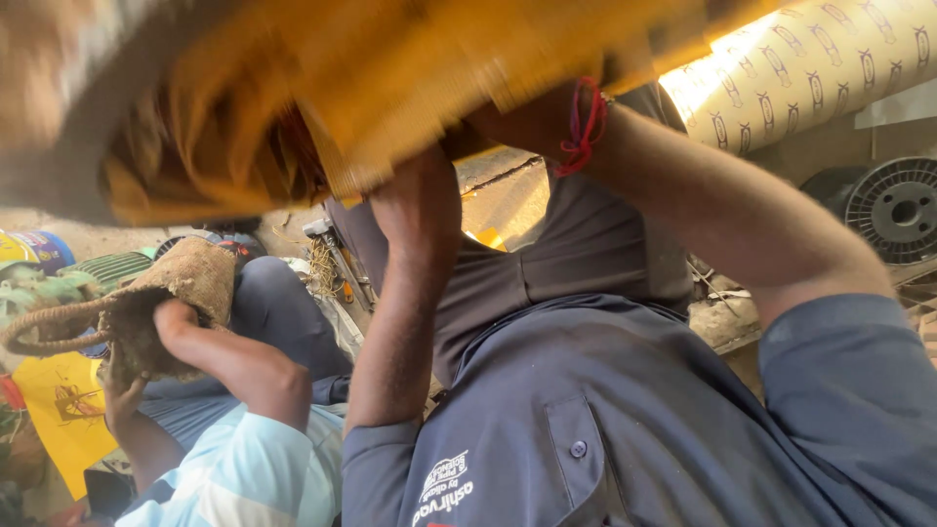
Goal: The person sits on the floor and works on the stator of an electric motor, arranging copper windings and inserting yellow insulating tape between them. They use a wooden stick and a hammer to press the tape into place, then use a screwdriver to adjust the windings.
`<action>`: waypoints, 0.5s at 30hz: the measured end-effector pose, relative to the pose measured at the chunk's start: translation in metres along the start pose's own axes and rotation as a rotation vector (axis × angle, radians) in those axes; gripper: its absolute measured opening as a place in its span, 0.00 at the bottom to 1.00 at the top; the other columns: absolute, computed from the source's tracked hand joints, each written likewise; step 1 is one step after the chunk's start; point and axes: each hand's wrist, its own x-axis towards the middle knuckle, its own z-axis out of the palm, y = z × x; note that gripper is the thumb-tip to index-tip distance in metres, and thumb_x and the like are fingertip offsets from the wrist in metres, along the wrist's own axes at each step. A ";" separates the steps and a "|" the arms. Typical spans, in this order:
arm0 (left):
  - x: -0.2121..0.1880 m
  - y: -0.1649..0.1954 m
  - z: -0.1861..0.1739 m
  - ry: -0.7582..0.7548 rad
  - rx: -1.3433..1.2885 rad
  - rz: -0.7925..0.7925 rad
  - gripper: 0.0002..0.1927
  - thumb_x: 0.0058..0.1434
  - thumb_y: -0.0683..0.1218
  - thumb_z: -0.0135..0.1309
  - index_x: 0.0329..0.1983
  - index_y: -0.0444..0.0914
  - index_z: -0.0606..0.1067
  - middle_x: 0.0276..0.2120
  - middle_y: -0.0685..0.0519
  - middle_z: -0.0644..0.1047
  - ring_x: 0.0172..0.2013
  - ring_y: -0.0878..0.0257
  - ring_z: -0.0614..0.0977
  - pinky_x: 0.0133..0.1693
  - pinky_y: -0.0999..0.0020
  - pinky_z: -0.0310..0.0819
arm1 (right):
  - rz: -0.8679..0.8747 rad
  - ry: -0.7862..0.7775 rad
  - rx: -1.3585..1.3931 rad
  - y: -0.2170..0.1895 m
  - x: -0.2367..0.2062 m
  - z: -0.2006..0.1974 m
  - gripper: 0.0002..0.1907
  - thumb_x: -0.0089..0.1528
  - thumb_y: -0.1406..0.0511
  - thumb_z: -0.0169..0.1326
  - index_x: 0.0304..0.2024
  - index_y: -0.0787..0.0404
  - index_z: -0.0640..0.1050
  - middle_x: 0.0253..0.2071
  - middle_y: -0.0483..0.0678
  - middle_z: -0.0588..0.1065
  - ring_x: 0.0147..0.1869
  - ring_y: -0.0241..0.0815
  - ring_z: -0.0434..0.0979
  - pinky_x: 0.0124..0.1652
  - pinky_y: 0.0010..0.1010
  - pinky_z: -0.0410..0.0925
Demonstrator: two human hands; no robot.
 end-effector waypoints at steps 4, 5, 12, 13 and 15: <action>0.005 0.004 -0.010 -0.005 0.001 -0.018 0.12 0.62 0.35 0.52 0.50 0.34 0.72 0.43 0.42 0.77 0.42 0.45 0.81 0.44 0.53 0.78 | -0.078 0.013 0.043 -0.015 0.010 -0.021 0.08 0.67 0.64 0.60 0.46 0.59 0.79 0.49 0.49 0.77 0.55 0.50 0.79 0.54 0.40 0.71; 0.006 0.005 -0.012 -0.003 0.001 -0.020 0.12 0.62 0.35 0.52 0.49 0.34 0.72 0.43 0.42 0.77 0.42 0.45 0.81 0.44 0.53 0.78 | -0.089 0.020 0.060 -0.016 0.012 -0.025 0.08 0.67 0.64 0.60 0.47 0.59 0.79 0.49 0.49 0.77 0.55 0.50 0.79 0.54 0.39 0.71; 0.008 0.007 -0.017 -0.032 -0.014 -0.021 0.12 0.61 0.33 0.51 0.48 0.32 0.71 0.43 0.40 0.76 0.44 0.43 0.81 0.44 0.54 0.78 | -0.118 0.124 0.176 -0.019 0.011 -0.032 0.05 0.65 0.68 0.57 0.44 0.62 0.79 0.53 0.49 0.76 0.55 0.50 0.79 0.54 0.39 0.72; 0.008 0.006 -0.017 -0.044 -0.021 -0.019 0.12 0.61 0.33 0.51 0.48 0.32 0.71 0.43 0.40 0.76 0.44 0.43 0.81 0.44 0.55 0.78 | -0.097 0.121 0.156 -0.020 0.009 -0.030 0.06 0.64 0.67 0.57 0.43 0.62 0.79 0.51 0.49 0.77 0.54 0.50 0.79 0.52 0.39 0.72; 0.011 0.004 -0.018 -0.066 -0.045 -0.015 0.12 0.60 0.33 0.51 0.47 0.31 0.71 0.43 0.40 0.76 0.44 0.43 0.81 0.44 0.55 0.78 | -0.063 0.112 0.119 -0.022 0.005 -0.026 0.08 0.62 0.66 0.58 0.43 0.61 0.80 0.48 0.49 0.77 0.51 0.51 0.80 0.49 0.39 0.72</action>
